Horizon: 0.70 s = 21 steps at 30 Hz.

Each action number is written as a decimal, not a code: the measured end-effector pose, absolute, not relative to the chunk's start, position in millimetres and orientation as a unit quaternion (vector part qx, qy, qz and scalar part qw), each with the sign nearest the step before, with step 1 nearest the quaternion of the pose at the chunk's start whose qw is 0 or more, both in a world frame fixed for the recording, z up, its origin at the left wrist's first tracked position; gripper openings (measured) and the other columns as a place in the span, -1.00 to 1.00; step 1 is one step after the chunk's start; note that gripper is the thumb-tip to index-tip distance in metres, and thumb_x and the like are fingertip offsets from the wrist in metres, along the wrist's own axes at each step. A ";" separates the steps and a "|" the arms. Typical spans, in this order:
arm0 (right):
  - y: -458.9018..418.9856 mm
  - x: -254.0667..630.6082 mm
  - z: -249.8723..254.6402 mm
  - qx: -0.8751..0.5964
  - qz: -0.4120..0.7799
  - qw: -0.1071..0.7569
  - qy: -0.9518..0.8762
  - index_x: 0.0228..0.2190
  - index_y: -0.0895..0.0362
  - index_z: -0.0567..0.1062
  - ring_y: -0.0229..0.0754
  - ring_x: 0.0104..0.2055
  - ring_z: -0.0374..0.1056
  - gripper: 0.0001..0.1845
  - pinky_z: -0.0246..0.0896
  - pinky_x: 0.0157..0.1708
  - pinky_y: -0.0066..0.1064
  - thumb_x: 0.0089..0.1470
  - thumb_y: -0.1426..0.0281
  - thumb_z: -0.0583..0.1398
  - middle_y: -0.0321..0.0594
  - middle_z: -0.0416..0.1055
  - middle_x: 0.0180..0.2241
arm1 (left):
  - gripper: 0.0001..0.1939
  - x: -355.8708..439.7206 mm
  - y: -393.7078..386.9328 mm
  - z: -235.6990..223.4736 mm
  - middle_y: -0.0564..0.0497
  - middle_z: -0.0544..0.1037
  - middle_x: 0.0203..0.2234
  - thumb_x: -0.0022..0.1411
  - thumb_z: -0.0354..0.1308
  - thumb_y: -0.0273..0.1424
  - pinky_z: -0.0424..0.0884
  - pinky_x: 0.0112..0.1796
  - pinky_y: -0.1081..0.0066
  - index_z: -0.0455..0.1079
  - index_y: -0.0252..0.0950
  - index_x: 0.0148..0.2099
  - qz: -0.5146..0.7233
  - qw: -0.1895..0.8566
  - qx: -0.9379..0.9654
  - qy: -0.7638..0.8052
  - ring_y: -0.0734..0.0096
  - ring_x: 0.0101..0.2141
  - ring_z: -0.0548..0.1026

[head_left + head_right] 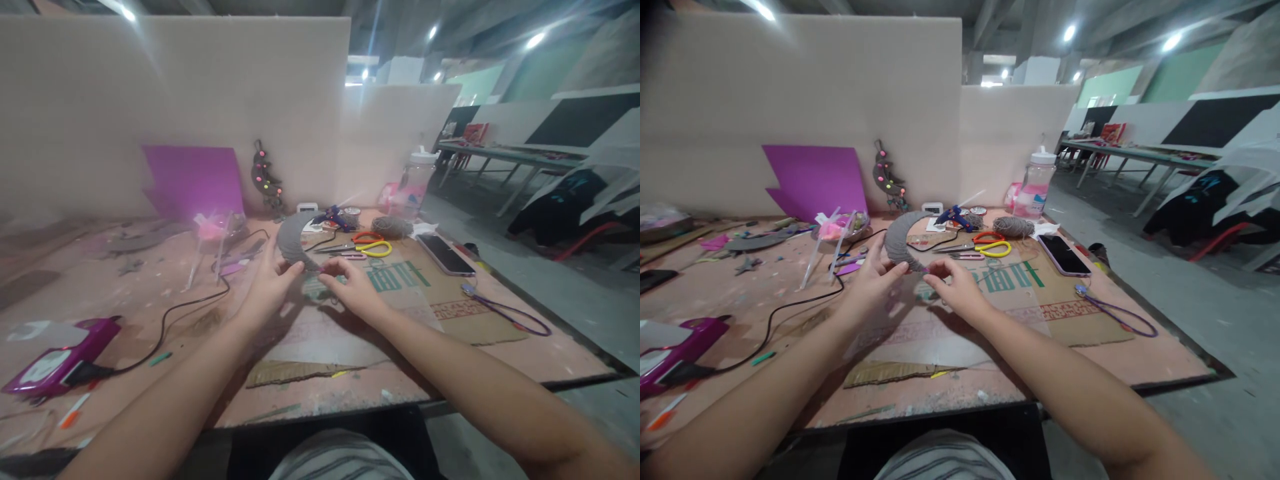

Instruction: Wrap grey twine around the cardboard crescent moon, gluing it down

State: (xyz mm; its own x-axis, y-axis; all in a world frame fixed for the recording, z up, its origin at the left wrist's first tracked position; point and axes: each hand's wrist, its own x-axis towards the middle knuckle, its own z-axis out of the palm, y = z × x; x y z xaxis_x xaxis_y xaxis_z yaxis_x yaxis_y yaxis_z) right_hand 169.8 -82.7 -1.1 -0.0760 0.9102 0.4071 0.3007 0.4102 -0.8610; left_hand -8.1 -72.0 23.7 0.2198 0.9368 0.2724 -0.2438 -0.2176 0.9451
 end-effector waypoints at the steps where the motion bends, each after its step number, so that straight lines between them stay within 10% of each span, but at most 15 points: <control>1: -82.0 170.6 -0.7 -0.452 0.307 0.514 -0.662 -0.33 0.11 0.45 -0.22 -0.28 0.38 -0.83 0.32 -0.18 -0.32 0.03 0.29 0.23 -0.28 0.48 -0.34 | -0.08 -8.2 -72.1 23.1 0.05 0.60 -0.35 0.14 0.31 -0.35 0.42 -0.52 0.55 -0.15 -0.08 0.40 0.541 0.546 0.558 0.312 0.52 -0.57 0.49; 9: -87.5 169.4 6.9 -0.456 0.316 0.520 -0.649 -0.39 0.12 0.45 -0.23 -0.34 0.36 -0.85 0.27 -0.27 -0.37 0.07 0.29 0.19 -0.30 0.46 -0.42 | -0.15 -7.1 -67.2 18.2 -0.09 0.55 -0.07 0.10 0.33 -0.33 0.27 -0.69 0.62 -0.03 -0.05 0.33 0.539 0.549 0.543 0.336 0.51 -0.54 0.51; 21: -92.4 183.3 11.8 -0.355 -0.104 0.377 -0.849 -0.39 0.10 0.45 -0.12 -0.31 0.31 -0.86 0.15 -0.22 -0.28 0.17 0.44 0.10 -0.18 0.46 -0.43 | -0.51 -10.2 -62.6 14.9 -0.01 0.53 -0.33 0.14 0.25 -0.06 0.50 -0.32 0.38 0.37 -0.25 0.01 0.487 0.529 0.597 0.354 0.40 -0.39 0.52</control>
